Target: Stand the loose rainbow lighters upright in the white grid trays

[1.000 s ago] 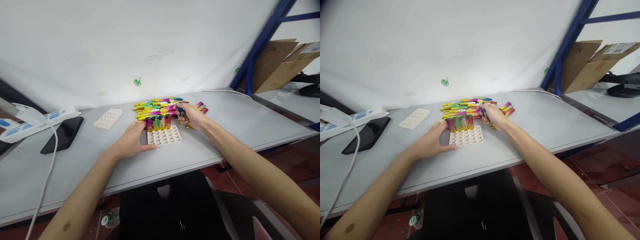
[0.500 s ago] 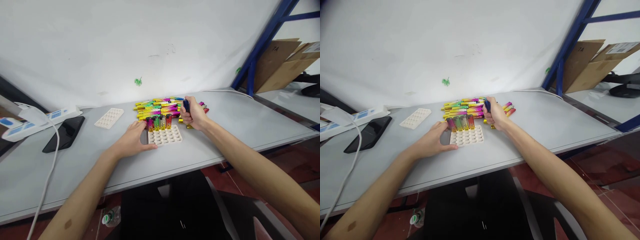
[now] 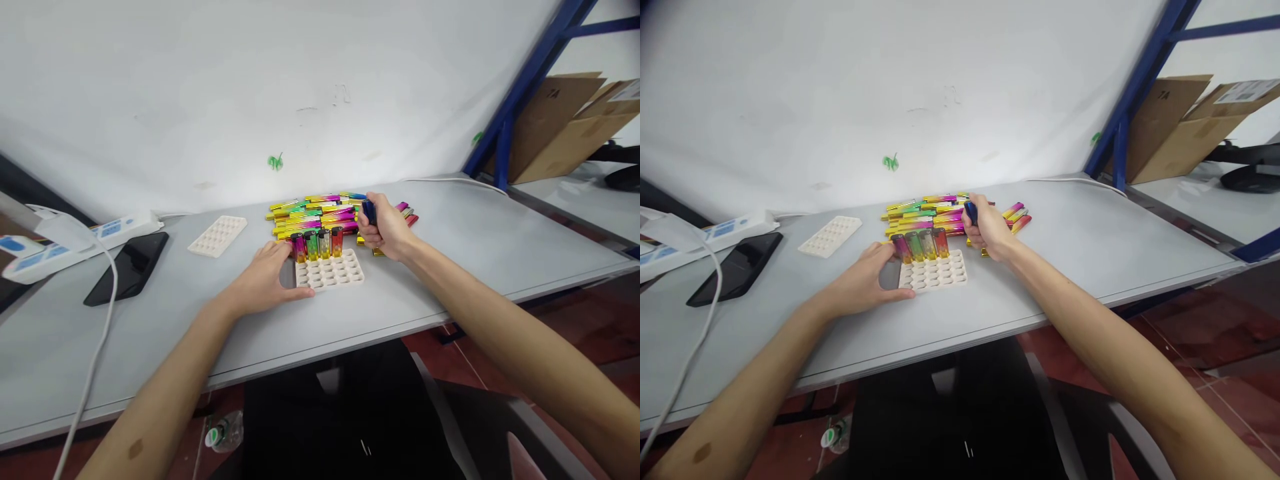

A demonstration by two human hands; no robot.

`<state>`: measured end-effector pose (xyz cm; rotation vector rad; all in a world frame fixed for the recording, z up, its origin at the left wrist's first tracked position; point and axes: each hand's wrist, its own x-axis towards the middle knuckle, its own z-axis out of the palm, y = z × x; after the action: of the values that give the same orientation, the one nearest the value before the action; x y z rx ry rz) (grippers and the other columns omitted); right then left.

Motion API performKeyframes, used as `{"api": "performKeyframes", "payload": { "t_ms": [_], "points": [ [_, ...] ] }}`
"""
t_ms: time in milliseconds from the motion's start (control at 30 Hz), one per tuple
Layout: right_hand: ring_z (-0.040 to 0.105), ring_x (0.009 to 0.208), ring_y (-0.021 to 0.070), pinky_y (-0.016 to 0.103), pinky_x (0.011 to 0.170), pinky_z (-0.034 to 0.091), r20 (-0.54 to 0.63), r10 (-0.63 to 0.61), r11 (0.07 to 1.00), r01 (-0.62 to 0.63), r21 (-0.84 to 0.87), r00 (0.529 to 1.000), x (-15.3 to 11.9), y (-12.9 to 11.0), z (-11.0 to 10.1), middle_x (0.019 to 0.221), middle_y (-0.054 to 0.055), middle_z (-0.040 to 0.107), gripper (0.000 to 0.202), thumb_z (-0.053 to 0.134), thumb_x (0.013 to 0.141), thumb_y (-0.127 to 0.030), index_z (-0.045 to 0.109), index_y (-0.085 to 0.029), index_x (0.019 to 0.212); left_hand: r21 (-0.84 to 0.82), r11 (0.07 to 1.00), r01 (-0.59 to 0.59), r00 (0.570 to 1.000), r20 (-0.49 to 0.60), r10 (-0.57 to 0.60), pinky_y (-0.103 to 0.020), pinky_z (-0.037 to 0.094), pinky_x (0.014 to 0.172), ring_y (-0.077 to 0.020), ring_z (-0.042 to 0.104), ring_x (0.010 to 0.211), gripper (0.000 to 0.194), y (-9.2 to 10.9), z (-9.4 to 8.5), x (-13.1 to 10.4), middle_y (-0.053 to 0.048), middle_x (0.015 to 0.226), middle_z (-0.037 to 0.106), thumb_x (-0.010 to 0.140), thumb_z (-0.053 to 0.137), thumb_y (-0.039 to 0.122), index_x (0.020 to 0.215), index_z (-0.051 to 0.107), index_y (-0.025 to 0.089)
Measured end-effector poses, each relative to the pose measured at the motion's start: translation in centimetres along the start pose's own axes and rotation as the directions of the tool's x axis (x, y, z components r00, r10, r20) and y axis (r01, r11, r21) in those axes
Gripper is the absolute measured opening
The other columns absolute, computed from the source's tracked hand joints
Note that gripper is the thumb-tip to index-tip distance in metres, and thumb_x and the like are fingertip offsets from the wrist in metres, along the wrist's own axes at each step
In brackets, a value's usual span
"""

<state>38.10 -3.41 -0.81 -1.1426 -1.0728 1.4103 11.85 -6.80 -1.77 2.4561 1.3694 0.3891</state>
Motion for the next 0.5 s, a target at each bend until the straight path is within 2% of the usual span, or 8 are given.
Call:
{"api": "performKeyframes", "payload": {
  "t_ms": [100,233,333,433,500],
  "points": [
    [0.014,0.042,0.0091,0.025,0.041,0.009,0.026,-0.016,1.000,0.016,-0.011,1.000,-0.02,0.05,-0.06,0.048,-0.006,0.024,0.044,0.036,0.098,-0.050,0.034,-0.024,0.063,0.014,1.000,-0.004,1.000,0.015,0.004,-0.047,0.046,0.094,-0.0323,0.053,0.106,0.059,-0.08,0.00,0.04,-0.009,0.113,0.058,0.071,0.072,0.071,0.095,0.047,0.023],
    [0.015,0.042,0.0097,0.025,0.040,0.012,-0.020,-0.026,1.000,0.026,-0.009,0.999,-0.01,0.01,0.11,0.050,-0.006,0.025,0.045,0.037,0.099,-0.054,0.038,-0.024,0.065,0.015,1.000,-0.004,1.000,0.012,0.004,-0.046,0.046,0.093,-0.0320,0.053,0.105,0.059,-0.14,0.06,0.04,-0.009,0.112,0.058,0.072,0.072,0.071,0.094,0.046,0.023],
    [0.030,0.044,0.0112,0.027,0.041,0.027,-0.024,-0.079,0.996,0.079,0.033,0.997,0.23,0.24,0.29,0.056,-0.003,0.038,0.044,0.037,0.100,-0.054,0.050,-0.022,0.073,0.012,1.000,-0.001,1.000,0.006,0.001,-0.046,0.046,0.093,-0.0315,0.053,0.105,0.058,-0.13,0.09,0.00,-0.009,0.112,0.059,0.072,0.073,0.070,0.093,0.046,0.023],
    [0.053,0.063,0.0136,0.028,0.061,0.049,0.008,-0.173,0.984,0.173,0.052,0.985,0.51,0.71,0.23,0.073,0.001,0.055,0.032,0.045,0.099,-0.044,0.059,-0.020,0.083,0.013,1.000,-0.009,1.000,0.001,0.009,-0.046,0.046,0.094,-0.0311,0.053,0.106,0.058,-0.18,0.12,0.01,-0.008,0.113,0.059,0.072,0.072,0.070,0.095,0.047,0.024],
    [0.060,0.077,0.0152,0.031,0.076,0.053,0.080,-0.240,0.970,0.243,-0.032,0.968,0.53,0.98,-0.03,0.081,0.002,0.062,0.026,0.056,0.095,-0.042,0.061,-0.020,0.083,0.018,1.000,-0.014,1.000,0.002,0.014,-0.046,0.046,0.094,-0.0313,0.053,0.106,0.059,-0.26,0.16,0.06,-0.009,0.114,0.059,0.072,0.072,0.071,0.097,0.047,0.023]
  ]
}}
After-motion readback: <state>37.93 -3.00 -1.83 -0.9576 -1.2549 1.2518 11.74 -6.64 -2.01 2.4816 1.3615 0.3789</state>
